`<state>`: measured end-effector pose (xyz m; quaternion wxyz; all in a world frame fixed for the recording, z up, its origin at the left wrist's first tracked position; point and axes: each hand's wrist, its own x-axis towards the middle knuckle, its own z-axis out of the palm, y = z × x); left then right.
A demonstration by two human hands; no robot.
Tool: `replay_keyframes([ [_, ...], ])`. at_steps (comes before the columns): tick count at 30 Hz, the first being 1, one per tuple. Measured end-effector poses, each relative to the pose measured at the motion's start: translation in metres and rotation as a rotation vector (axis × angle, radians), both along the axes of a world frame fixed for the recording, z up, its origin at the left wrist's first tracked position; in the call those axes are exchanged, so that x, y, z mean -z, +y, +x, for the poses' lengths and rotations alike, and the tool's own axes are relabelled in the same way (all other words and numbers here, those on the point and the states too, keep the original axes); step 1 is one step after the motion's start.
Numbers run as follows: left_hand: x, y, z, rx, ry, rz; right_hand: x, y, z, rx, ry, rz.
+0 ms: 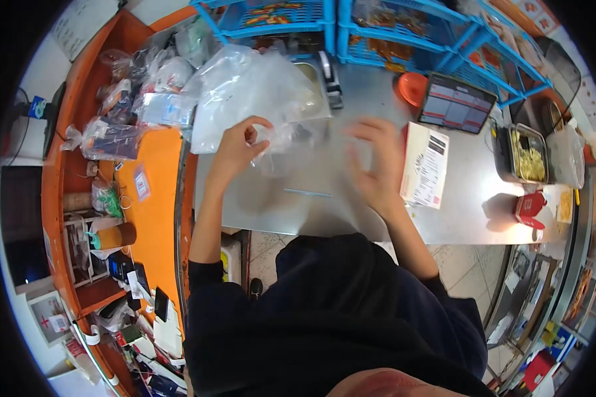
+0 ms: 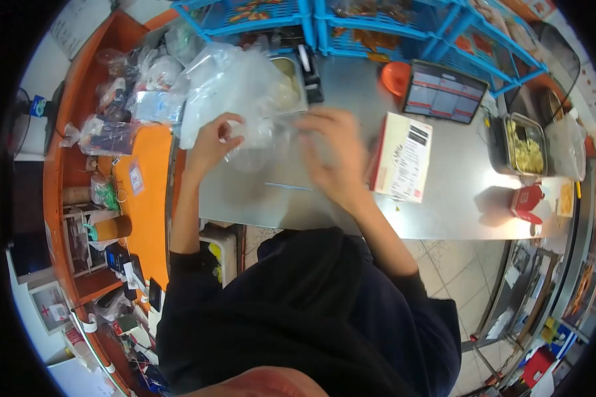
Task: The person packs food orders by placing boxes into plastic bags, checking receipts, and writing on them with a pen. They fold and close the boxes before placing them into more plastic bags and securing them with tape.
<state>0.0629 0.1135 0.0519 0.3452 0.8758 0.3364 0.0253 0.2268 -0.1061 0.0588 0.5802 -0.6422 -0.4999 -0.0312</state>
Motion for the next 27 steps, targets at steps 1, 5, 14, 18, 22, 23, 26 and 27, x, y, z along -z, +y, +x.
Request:
replay_keyframes([
  [1,-0.001,0.004,-0.01,-0.011,-0.007,0.004,-0.005,0.044,-0.004,-0.138,-0.177,-0.003],
  [5,0.016,0.066,-0.039,0.137,-0.478,-0.39,0.031,0.199,-0.022,-0.246,-0.343,-0.32],
  [14,0.07,0.267,-0.022,-0.4,-0.451,0.415,0.149,0.371,-0.001,-0.254,-0.464,-0.851],
  [18,-0.04,0.269,-0.03,-0.593,-1.155,0.143,0.107,0.389,0.021,-0.115,-0.321,-0.721],
  [22,-0.095,0.28,-0.041,-0.442,-1.056,0.275,-0.007,0.378,0.01,-0.207,-0.035,-0.496],
  [23,-0.108,0.276,-0.042,-0.423,-0.968,0.16,-0.024,0.375,0.004,-0.302,0.074,-0.322],
  [26,-0.129,0.257,-0.038,-0.147,-0.934,-0.037,-0.042,0.382,-0.018,-0.35,0.378,0.148],
  [27,-0.129,0.261,-0.043,-0.121,-0.937,0.005,-0.056,0.379,-0.011,-0.603,0.394,0.024],
])
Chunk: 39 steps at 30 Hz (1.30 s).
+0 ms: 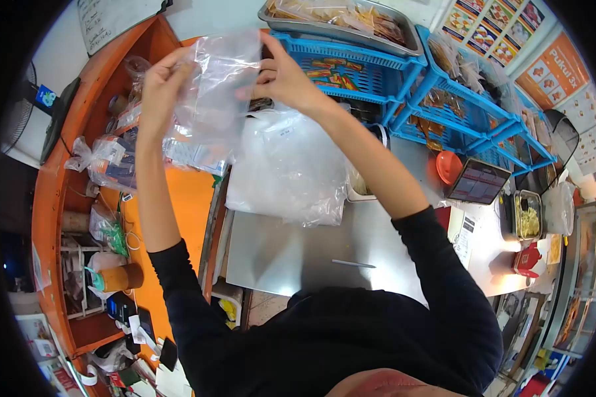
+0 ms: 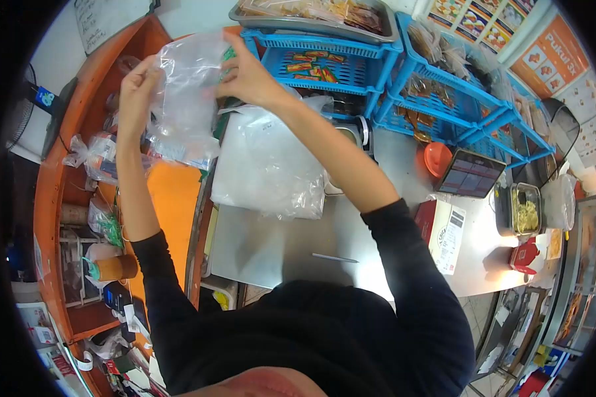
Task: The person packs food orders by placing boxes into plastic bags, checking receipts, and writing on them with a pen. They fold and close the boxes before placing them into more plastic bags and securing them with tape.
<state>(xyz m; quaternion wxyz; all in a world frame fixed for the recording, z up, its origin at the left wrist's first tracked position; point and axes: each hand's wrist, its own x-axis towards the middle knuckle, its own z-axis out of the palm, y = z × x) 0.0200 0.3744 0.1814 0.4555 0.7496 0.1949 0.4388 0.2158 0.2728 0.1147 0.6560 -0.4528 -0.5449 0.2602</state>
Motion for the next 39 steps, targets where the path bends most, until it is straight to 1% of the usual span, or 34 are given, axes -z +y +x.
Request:
replay_keyframes([
  [1,-0.003,0.004,-0.006,0.006,0.003,0.007,-0.015,-0.003,0.007,-0.271,-0.019,-0.066],
  [2,-0.007,0.009,-0.014,-0.16,-0.017,0.094,-0.03,-0.012,0.014,-0.134,-0.401,-0.063],
  [3,-0.009,0.019,-0.027,-0.329,-0.039,0.179,-0.042,-0.019,0.017,-0.131,-0.398,-0.057],
  [4,-0.001,0.05,-0.047,-0.397,-0.056,0.257,-0.049,-0.025,0.018,0.054,-0.376,-0.015],
  [5,0.002,0.058,-0.061,-0.397,-0.046,0.256,-0.05,-0.031,0.02,0.237,-0.349,0.023],
  [6,0.003,0.062,-0.071,-0.397,-0.003,-0.003,-0.05,-0.036,0.022,0.348,-0.587,0.024],
  [7,0.008,0.065,-0.079,-0.393,0.04,-0.264,-0.039,-0.054,0.02,0.214,-0.735,-0.189],
  [8,0.026,0.076,-0.077,-0.391,0.049,-0.266,-0.035,-0.08,0.013,0.074,-0.877,-0.403],
  [9,0.057,0.091,-0.068,-0.355,-0.083,-0.307,-0.011,-0.092,0.013,0.075,-0.873,-0.405],
  [10,0.089,0.106,-0.06,-0.32,-0.219,-0.346,0.039,-0.1,0.016,0.025,-1.097,-0.438],
  [11,0.104,0.11,-0.058,-0.285,-0.355,-0.384,0.088,-0.105,0.019,-0.029,-1.322,-0.466],
  [12,0.113,0.073,-0.047,-0.266,-0.15,-0.175,0.111,-0.111,0.019,-0.085,-1.546,-0.493],
  [13,0.121,0.034,-0.034,-0.244,0.051,0.032,0.108,-0.111,0.025,-0.088,-1.549,-0.494],
  [15,0.231,0.07,-0.021,0.055,0.405,0.038,0.08,-0.097,0.049,0.351,-1.036,-0.508],
  [16,0.246,0.025,0.0,-0.189,0.41,-0.023,0.056,-0.092,0.061,0.432,-0.787,-0.275],
  [17,0.237,-0.027,0.007,-0.129,0.607,-0.165,0.033,-0.091,0.066,0.502,-0.53,-0.047],
  [18,0.223,-0.064,0.012,-0.064,0.8,-0.308,0.02,-0.096,0.061,0.5,-0.535,-0.051],
  [20,0.249,-0.07,0.036,-0.044,0.772,-0.252,0.003,-0.109,0.039,0.144,-0.937,-0.359],
  [21,0.265,-0.067,0.044,-0.025,0.748,-0.195,0.026,-0.118,0.028,0.142,-0.943,-0.36],
  [22,0.275,-0.065,0.047,-0.145,0.638,-0.07,0.07,-0.128,0.019,0.187,-1.218,-0.322],
  [23,0.281,-0.062,0.049,-0.267,0.523,0.054,0.093,-0.132,0.016,0.231,-1.493,-0.275],
  [24,0.281,-0.057,0.048,-0.438,0.571,0.059,0.094,-0.128,0.024,0.232,-1.503,-0.27],
  [25,0.281,-0.048,0.036,-0.439,0.564,0.063,0.09,-0.12,0.038,0.223,-1.442,-0.412],
  [26,0.289,-0.032,0.02,-0.516,0.444,0.129,0.085,-0.113,0.054,0.217,-1.377,-0.55],
  [27,0.298,-0.022,0.016,-0.593,0.318,0.185,0.072,-0.11,0.068,0.386,-1.08,-0.273],
  [28,0.31,-0.017,0.023,-0.597,0.308,0.179,0.05,-0.106,0.081,0.484,-0.855,0.006],
  [30,0.334,-0.009,0.029,-0.412,0.251,-0.2,-0.01,-0.11,0.076,0.603,-0.562,0.136],
  [32,0.286,-0.066,0.058,0.024,0.019,-0.595,-0.048,-0.11,0.06,0.651,-0.44,0.315],
  [33,0.277,-0.088,0.064,0.173,-0.016,-0.518,-0.056,-0.11,0.053,0.644,-0.439,0.316],
  [34,0.274,-0.101,0.066,0.321,-0.052,-0.442,-0.06,-0.11,0.046,0.691,-0.487,0.479],
  [35,0.283,-0.096,0.064,0.316,-0.057,-0.446,-0.06,-0.111,0.038,0.734,-0.533,0.642],
  [37,0.308,-0.077,0.051,0.34,-0.043,0.009,-0.035,-0.124,0.017,0.659,-0.549,0.541],
  [38,0.317,-0.068,0.034,0.3,-0.05,-0.369,-0.013,-0.132,0.008,0.606,-0.538,0.449],
  [39,0.309,-0.071,0.009,0.003,0.055,-0.278,0.009,-0.141,-0.003,0.561,-0.522,0.294],
])
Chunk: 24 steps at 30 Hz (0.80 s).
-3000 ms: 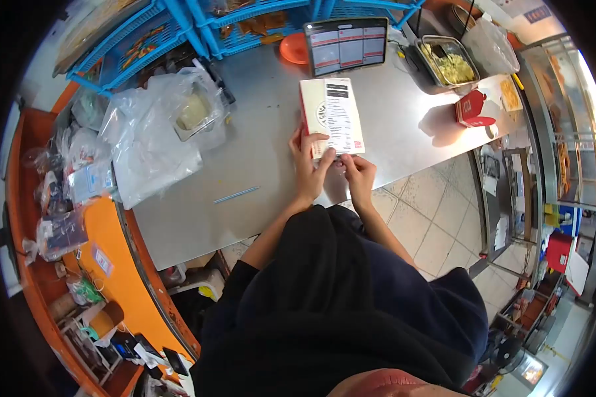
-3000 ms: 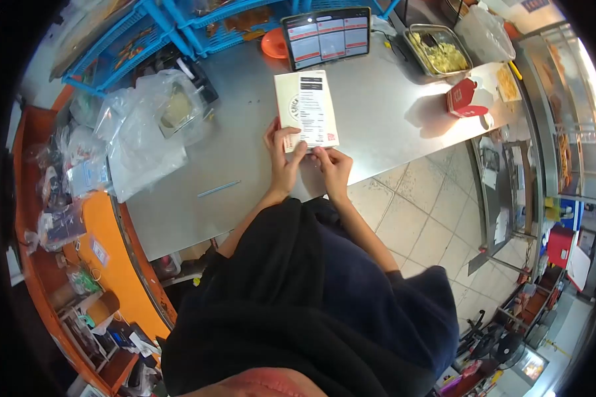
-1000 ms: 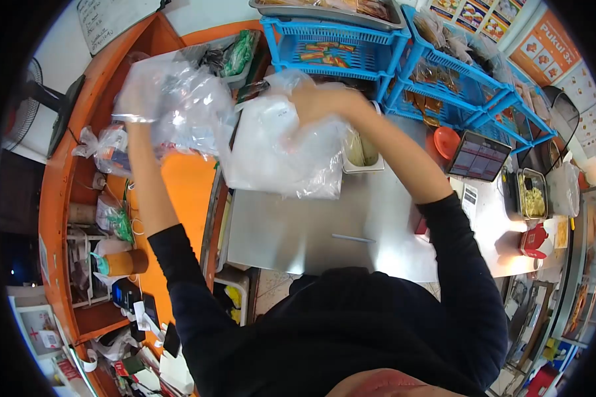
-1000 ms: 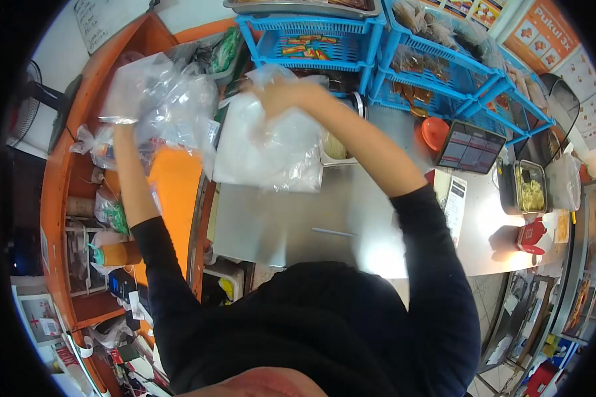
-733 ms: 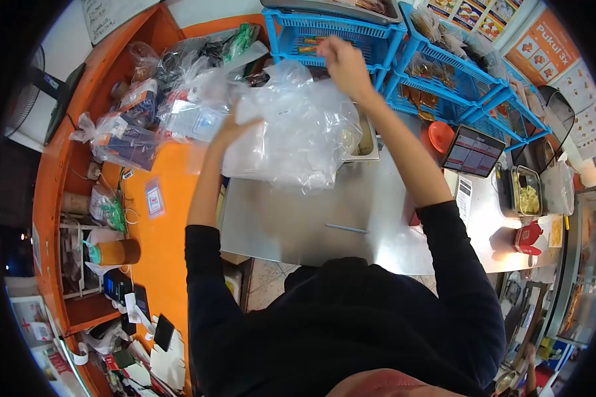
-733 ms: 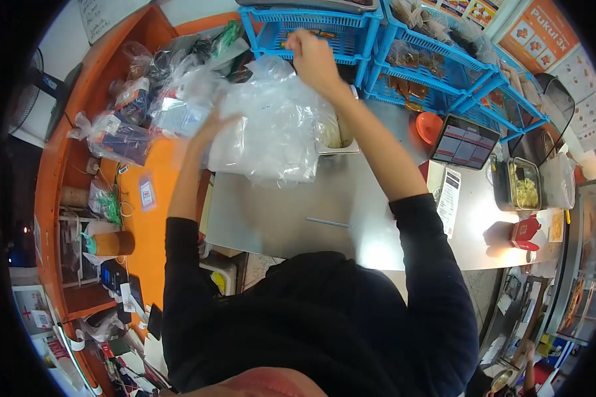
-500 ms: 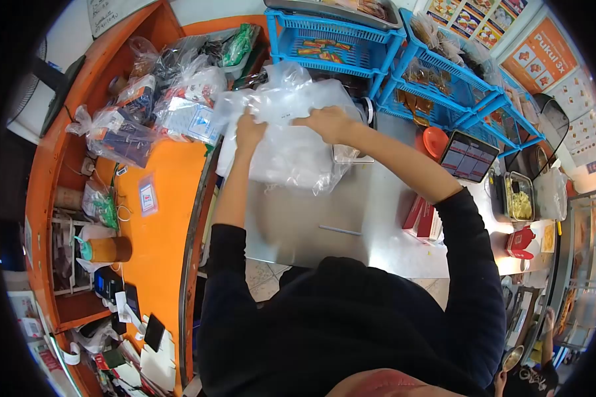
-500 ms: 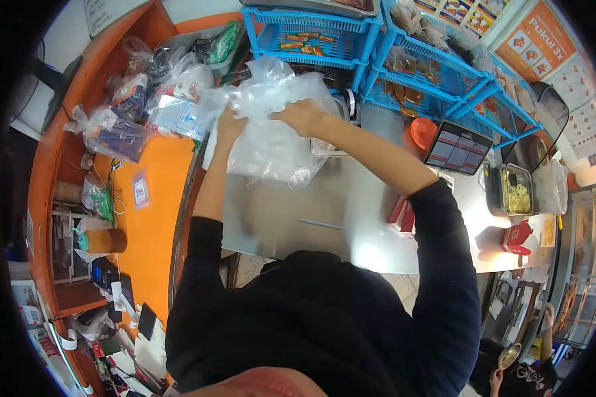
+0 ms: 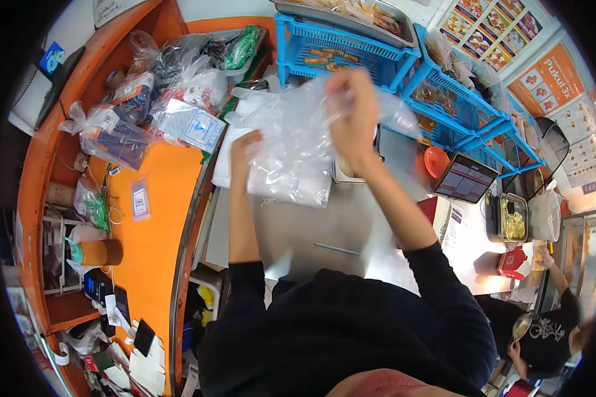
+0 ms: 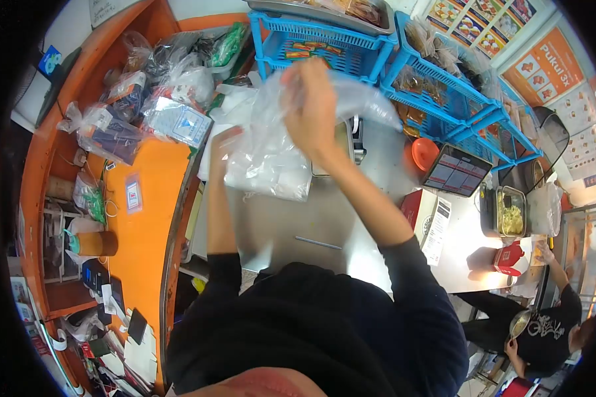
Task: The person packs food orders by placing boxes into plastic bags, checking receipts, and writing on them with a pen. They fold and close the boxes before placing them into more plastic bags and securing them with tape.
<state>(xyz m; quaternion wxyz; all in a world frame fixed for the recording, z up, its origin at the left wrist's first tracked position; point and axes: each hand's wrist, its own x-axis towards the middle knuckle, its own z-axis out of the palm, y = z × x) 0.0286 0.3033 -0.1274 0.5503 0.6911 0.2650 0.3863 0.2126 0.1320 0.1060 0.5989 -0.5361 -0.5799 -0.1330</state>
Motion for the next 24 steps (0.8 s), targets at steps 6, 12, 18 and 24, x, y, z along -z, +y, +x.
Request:
replay_keyframes([
  [6,-0.114,-0.105,0.001,0.088,0.268,-0.433,0.08,-0.056,-0.056,0.129,-0.088,-0.243],
  [12,-0.102,-0.138,0.022,-0.277,-0.041,0.038,0.116,-0.071,-0.061,-0.258,-0.306,-0.329],
  [18,-0.113,-0.182,0.024,0.015,-0.123,0.576,0.093,-0.071,-0.03,0.477,-0.457,-0.562],
  [24,-0.126,-0.22,0.012,-0.112,-0.496,0.412,0.085,-0.095,-0.004,0.512,-0.527,-0.517],
])
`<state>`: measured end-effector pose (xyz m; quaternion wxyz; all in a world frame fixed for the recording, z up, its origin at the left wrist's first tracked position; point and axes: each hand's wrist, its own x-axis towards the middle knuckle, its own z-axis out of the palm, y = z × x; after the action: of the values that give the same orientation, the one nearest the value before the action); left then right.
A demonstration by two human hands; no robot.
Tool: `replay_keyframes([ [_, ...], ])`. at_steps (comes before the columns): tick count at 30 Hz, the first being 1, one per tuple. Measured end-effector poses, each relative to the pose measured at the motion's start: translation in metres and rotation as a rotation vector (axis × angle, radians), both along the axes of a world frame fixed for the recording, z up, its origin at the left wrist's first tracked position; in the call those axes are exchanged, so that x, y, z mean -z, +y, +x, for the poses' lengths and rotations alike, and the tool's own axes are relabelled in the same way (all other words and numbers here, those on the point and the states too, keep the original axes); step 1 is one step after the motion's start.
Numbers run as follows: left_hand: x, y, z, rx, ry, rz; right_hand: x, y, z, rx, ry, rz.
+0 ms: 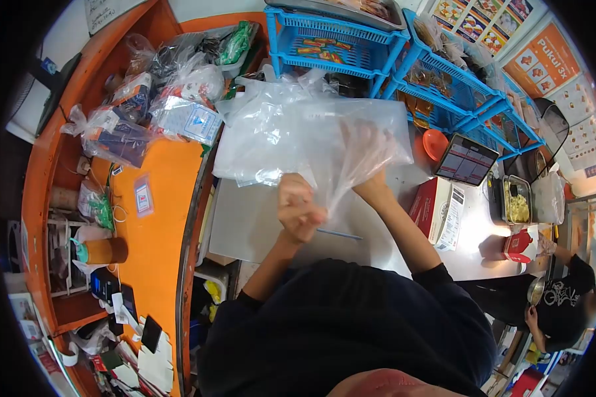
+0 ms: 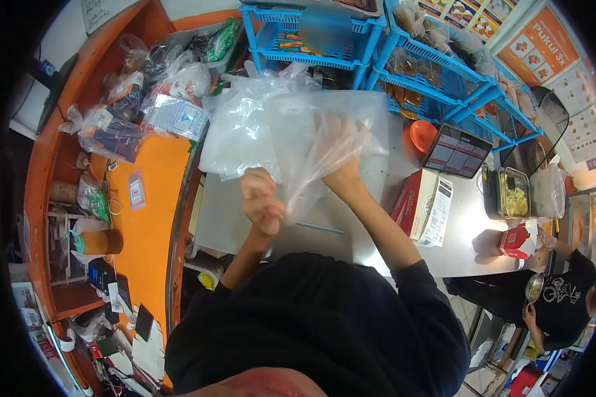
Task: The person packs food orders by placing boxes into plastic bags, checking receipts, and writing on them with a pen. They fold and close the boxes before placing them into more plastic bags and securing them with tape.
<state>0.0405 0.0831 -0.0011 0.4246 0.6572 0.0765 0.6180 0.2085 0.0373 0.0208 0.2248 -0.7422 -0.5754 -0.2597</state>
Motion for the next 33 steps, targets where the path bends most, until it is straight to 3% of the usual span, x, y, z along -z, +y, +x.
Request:
replay_keyframes([
  [2,-0.018,-0.009,-0.005,0.01,0.019,0.428,0.0,-0.005,-0.007,0.107,-0.115,0.084],
  [3,-0.024,-0.009,-0.011,-0.098,0.077,0.417,-0.006,-0.011,-0.009,0.096,-0.118,0.087],
  [4,-0.03,-0.008,-0.017,-0.211,0.136,0.403,-0.016,-0.021,-0.008,0.015,0.117,0.046],
  [6,-0.057,-0.01,0.0,-0.254,0.097,-0.167,-0.045,-0.055,-0.016,-0.166,0.606,-0.058],
  [7,-0.058,-0.008,-0.003,-0.274,0.1,-0.165,-0.058,-0.069,-0.014,-0.251,0.844,-0.116],
  [8,-0.058,-0.003,-0.011,-0.112,0.268,-0.204,-0.068,-0.079,-0.009,-0.338,1.077,-0.177],
  [9,-0.057,0.003,-0.02,0.051,0.433,-0.247,-0.074,-0.085,0.004,-0.46,0.944,0.006],
  [10,-0.045,0.012,-0.03,0.029,0.43,-0.248,-0.08,-0.088,0.019,-0.577,0.807,0.189],
  [12,-0.024,0.024,-0.055,-0.196,0.781,-0.181,-0.116,-0.099,0.036,-0.447,1.087,0.214],
  [13,-0.022,0.02,-0.067,-0.214,0.787,-0.185,-0.118,-0.101,0.045,-0.45,1.178,0.366],
  [14,-0.033,0.009,-0.077,-0.238,0.808,-0.391,-0.119,-0.102,0.053,-0.449,1.267,0.517],
  [15,-0.041,0.003,-0.085,-0.263,0.817,-0.594,-0.116,-0.103,0.063,-0.467,1.275,0.512],
  [16,-0.039,0.003,-0.096,-0.282,0.815,-0.596,-0.111,-0.103,0.071,-0.551,1.367,0.718],
  [17,-0.034,0.005,-0.108,-0.215,0.771,-0.403,-0.108,-0.101,0.075,-0.632,1.456,0.925],
  [18,-0.038,0.0,-0.114,-0.148,0.725,-0.215,-0.117,-0.097,0.07,-0.38,1.448,1.096],
  [20,-0.034,-0.018,-0.127,-0.231,0.633,-0.353,-0.08,-0.101,0.146,-0.592,1.504,1.284],
  [22,-0.015,-0.018,-0.158,-0.188,0.335,-0.726,-0.08,-0.107,0.185,-0.664,1.559,1.414],
  [24,0.002,-0.019,-0.187,-0.178,0.356,-0.774,-0.099,-0.101,0.176,-0.774,1.575,1.352],
  [26,0.019,-0.016,-0.199,-0.166,0.095,-0.77,-0.111,-0.064,0.144,-0.921,1.607,1.238],
  [28,0.042,0.004,-0.22,-0.268,0.208,-0.758,-0.116,-0.001,0.109,-0.574,1.245,1.234],
  [30,0.055,0.023,-0.233,-0.143,0.079,-0.859,-0.103,0.064,0.093,-0.331,0.26,0.888],
  [32,0.054,0.038,-0.242,-0.192,0.024,-0.835,-0.102,0.117,0.083,-0.195,0.019,0.296],
  [33,0.045,0.048,-0.249,-0.171,0.031,-0.844,-0.105,0.124,0.062,-0.206,0.013,0.3],
])
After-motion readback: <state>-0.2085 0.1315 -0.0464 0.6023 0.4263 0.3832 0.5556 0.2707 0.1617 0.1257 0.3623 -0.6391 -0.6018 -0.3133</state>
